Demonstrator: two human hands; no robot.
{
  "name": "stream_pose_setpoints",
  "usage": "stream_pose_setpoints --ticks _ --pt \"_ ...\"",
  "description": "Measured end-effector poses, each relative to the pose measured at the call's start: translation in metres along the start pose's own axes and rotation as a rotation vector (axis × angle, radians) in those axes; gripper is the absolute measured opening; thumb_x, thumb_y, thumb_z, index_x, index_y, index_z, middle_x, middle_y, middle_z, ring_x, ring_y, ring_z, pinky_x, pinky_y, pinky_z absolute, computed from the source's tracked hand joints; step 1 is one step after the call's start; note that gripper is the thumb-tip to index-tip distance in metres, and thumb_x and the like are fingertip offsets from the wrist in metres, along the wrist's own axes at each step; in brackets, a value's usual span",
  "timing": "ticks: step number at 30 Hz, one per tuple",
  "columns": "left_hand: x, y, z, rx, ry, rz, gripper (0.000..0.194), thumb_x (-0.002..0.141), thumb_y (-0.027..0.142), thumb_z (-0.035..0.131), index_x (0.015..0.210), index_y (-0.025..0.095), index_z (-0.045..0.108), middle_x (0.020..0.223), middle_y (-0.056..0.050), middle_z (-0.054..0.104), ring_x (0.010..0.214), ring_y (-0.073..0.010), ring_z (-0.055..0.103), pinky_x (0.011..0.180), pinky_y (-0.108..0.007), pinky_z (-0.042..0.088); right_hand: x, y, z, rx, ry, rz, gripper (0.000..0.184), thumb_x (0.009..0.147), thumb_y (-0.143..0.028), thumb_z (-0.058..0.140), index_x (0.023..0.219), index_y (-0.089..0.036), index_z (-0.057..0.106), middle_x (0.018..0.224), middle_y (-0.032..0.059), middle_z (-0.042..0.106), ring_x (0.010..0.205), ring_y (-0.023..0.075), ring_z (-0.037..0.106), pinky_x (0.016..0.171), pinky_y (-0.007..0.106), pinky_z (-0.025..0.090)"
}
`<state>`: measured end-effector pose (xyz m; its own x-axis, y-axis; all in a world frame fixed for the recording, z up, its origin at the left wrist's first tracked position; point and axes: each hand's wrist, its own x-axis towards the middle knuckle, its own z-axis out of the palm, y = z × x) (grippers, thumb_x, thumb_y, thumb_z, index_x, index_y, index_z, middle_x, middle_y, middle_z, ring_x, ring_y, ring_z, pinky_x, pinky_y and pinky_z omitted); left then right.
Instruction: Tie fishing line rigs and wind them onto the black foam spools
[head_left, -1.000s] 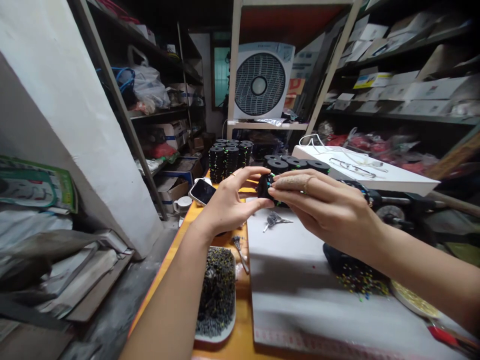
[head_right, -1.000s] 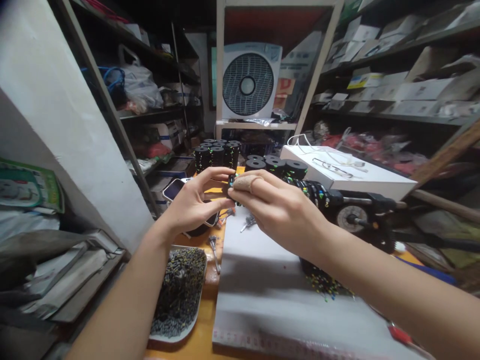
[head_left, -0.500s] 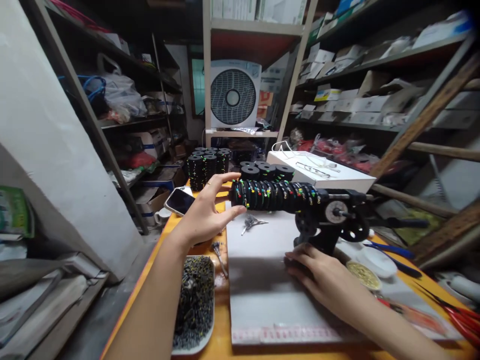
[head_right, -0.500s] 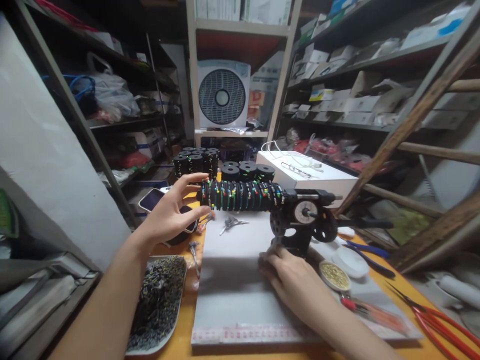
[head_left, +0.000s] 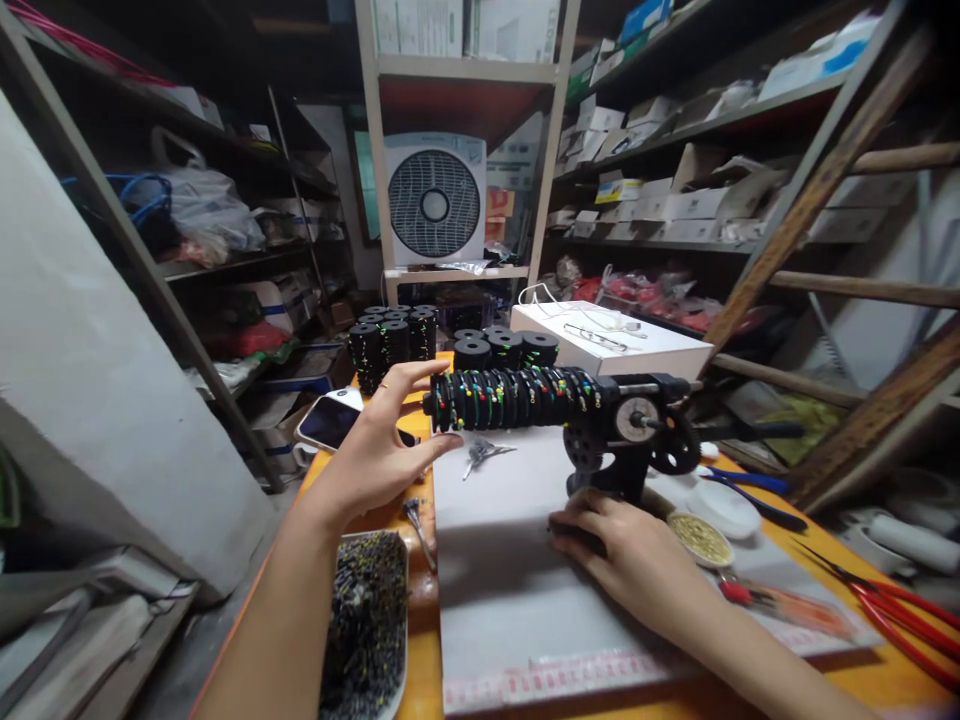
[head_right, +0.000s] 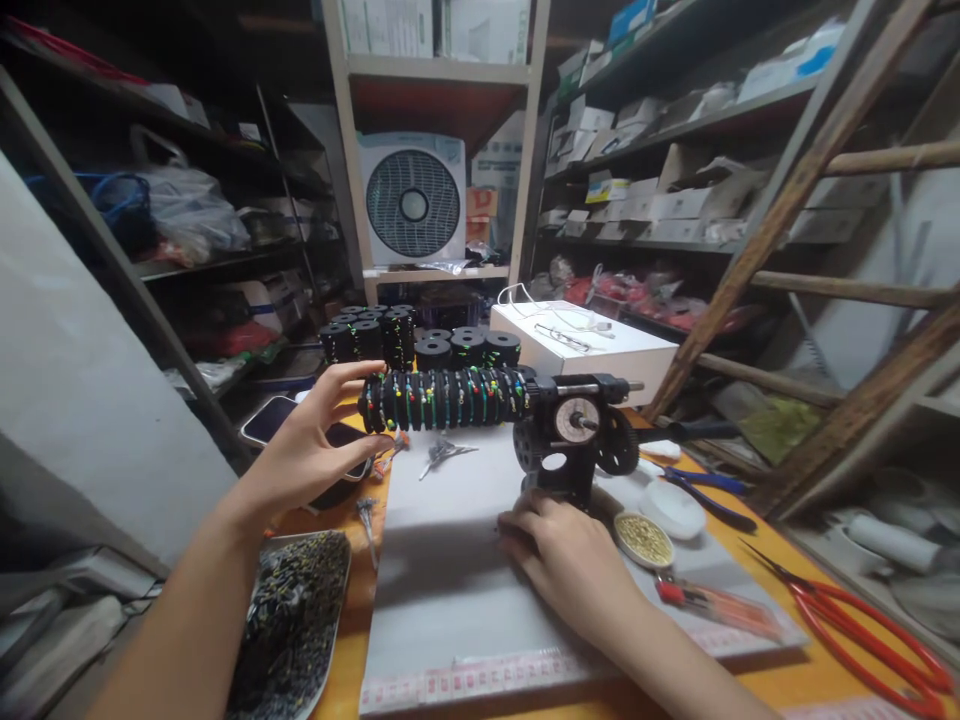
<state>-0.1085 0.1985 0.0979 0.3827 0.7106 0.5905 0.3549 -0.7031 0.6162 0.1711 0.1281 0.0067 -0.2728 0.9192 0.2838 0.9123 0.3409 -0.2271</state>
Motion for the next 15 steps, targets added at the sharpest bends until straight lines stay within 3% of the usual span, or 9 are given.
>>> stream_pose_setpoints --ticks 5,9,15 --pt "0.0 -0.003 0.003 -0.013 0.005 -0.022 0.063 0.079 0.023 0.07 0.135 0.032 0.042 0.136 -0.007 0.051 0.122 -0.0268 0.052 0.1 -0.046 0.048 0.002 0.001 -0.005 -0.011 0.049 -0.04 0.018 0.088 -0.025 0.061 0.098 -0.027 0.075 0.094 0.0063 0.069 0.086 0.0229 0.066 0.077 0.036 0.053" --pt "0.0 -0.001 0.001 0.023 0.007 0.032 0.065 0.079 0.028 0.072 0.136 0.032 0.041 0.138 -0.006 0.049 0.126 -0.0253 0.048 0.107 -0.046 0.042 0.005 -0.001 0.002 -0.027 0.075 -0.062 0.017 0.088 -0.022 0.061 0.092 -0.028 0.077 0.091 0.0045 0.071 0.085 0.0224 0.067 0.076 0.035 0.052" --pt "0.008 0.03 -0.001 0.288 0.044 0.201 0.076 0.071 0.039 0.079 0.136 0.029 0.042 0.14 -0.006 0.043 0.132 -0.0227 0.039 0.115 -0.039 0.032 0.002 -0.008 0.005 -0.062 0.032 -0.046 0.022 0.091 -0.022 0.055 0.096 -0.027 0.075 0.094 0.0053 0.071 0.083 0.024 0.068 0.074 0.037 0.053"
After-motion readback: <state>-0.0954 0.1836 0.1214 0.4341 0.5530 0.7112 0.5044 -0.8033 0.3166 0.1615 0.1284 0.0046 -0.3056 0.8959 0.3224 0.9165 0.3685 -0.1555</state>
